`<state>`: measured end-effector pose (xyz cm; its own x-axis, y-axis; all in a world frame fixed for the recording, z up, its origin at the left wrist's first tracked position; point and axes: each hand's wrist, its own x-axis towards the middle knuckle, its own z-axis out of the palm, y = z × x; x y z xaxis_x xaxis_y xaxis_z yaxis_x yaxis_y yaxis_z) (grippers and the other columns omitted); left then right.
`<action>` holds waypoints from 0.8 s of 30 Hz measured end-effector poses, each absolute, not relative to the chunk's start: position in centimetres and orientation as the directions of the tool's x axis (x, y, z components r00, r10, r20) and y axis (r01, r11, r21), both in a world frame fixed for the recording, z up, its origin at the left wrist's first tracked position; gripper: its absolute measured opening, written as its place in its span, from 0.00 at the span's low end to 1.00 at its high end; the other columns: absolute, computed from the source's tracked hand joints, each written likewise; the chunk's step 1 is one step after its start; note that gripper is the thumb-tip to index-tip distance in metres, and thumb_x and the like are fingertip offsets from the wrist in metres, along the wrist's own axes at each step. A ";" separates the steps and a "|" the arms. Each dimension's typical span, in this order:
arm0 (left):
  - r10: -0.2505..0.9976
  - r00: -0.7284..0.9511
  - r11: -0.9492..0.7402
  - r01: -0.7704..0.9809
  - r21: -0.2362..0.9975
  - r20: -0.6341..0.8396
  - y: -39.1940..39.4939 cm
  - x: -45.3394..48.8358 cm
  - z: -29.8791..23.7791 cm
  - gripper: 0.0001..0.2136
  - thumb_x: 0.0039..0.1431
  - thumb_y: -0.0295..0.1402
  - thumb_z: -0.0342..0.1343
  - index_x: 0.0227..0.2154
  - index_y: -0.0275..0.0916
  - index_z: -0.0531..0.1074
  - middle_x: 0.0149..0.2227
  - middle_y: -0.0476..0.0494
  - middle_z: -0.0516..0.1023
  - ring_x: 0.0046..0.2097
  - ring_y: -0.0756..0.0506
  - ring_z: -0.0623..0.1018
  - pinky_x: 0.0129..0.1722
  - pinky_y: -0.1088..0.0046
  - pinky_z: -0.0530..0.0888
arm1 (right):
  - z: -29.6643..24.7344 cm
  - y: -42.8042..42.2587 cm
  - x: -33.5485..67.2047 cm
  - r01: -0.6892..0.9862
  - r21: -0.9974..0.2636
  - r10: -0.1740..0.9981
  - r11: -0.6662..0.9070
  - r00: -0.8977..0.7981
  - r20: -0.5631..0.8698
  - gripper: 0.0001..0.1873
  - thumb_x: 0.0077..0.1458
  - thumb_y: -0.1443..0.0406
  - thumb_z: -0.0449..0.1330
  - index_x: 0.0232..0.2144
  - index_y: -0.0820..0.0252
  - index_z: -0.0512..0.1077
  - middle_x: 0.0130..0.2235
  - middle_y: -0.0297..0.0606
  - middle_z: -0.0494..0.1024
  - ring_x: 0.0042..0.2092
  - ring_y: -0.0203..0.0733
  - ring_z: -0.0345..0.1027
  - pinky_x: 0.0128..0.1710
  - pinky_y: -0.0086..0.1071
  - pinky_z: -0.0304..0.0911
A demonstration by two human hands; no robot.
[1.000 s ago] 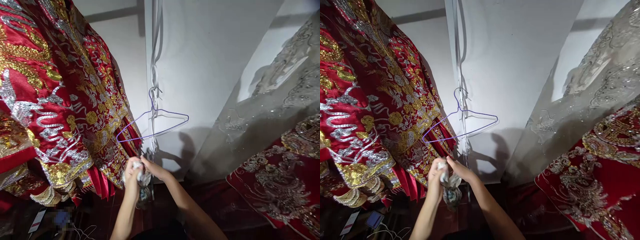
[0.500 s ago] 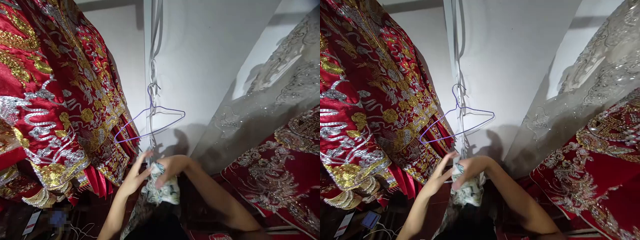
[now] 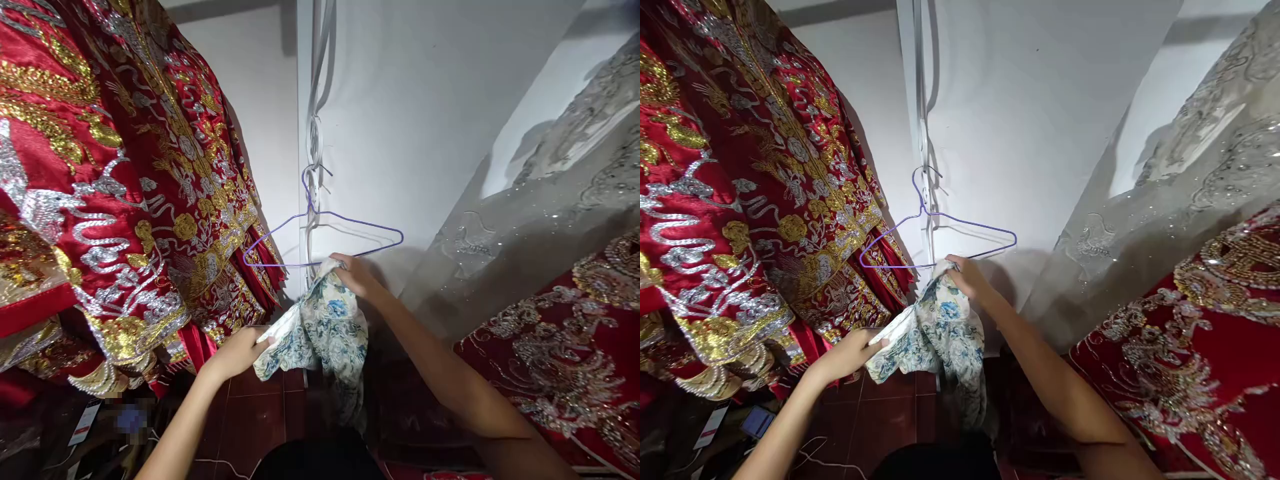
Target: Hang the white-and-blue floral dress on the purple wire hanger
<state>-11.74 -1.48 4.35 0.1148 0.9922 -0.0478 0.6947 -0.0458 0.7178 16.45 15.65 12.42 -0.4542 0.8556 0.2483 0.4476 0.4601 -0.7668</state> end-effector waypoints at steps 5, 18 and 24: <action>0.996 0.051 -0.090 0.685 0.723 0.075 1.4 -14.9 6.7 0.18 0.58 0.45 0.57 0.45 0.38 0.79 0.56 0.36 0.76 0.57 0.34 0.73 0.61 0.56 0.65 | 11.7 16.5 19.0 0.458 -0.711 0.830 0.533 -0.448 0.334 0.07 0.43 0.68 0.51 0.23 0.58 0.70 0.21 0.30 0.66 0.27 0.38 0.58 0.27 0.29 0.51; 0.817 0.122 -0.511 0.604 0.612 0.563 9.8 -11.5 16.7 0.19 0.61 0.33 0.54 0.54 0.42 0.73 0.48 0.41 0.81 0.54 0.38 0.76 0.58 0.58 0.68 | 13.8 12.9 21.7 0.441 -0.701 0.828 0.560 -0.269 0.491 0.33 0.42 0.71 0.54 0.54 0.56 0.71 0.27 0.30 0.74 0.27 0.37 0.61 0.29 0.31 0.57; 0.807 0.194 -0.508 0.710 0.488 0.558 10.0 -13.0 18.1 0.15 0.65 0.38 0.51 0.50 0.43 0.76 0.51 0.40 0.78 0.53 0.38 0.75 0.56 0.61 0.69 | 16.8 14.5 27.3 0.412 -0.822 0.905 0.393 -0.017 0.425 0.33 0.46 0.64 0.62 0.57 0.60 0.73 0.36 0.41 0.81 0.37 0.48 0.74 0.33 0.35 0.67</action>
<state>-12.97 10.04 18.11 0.1939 0.8071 0.5577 0.7097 -0.5079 0.4882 27.31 14.46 16.80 -0.0169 0.9052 0.4247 0.4125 0.3933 -0.8217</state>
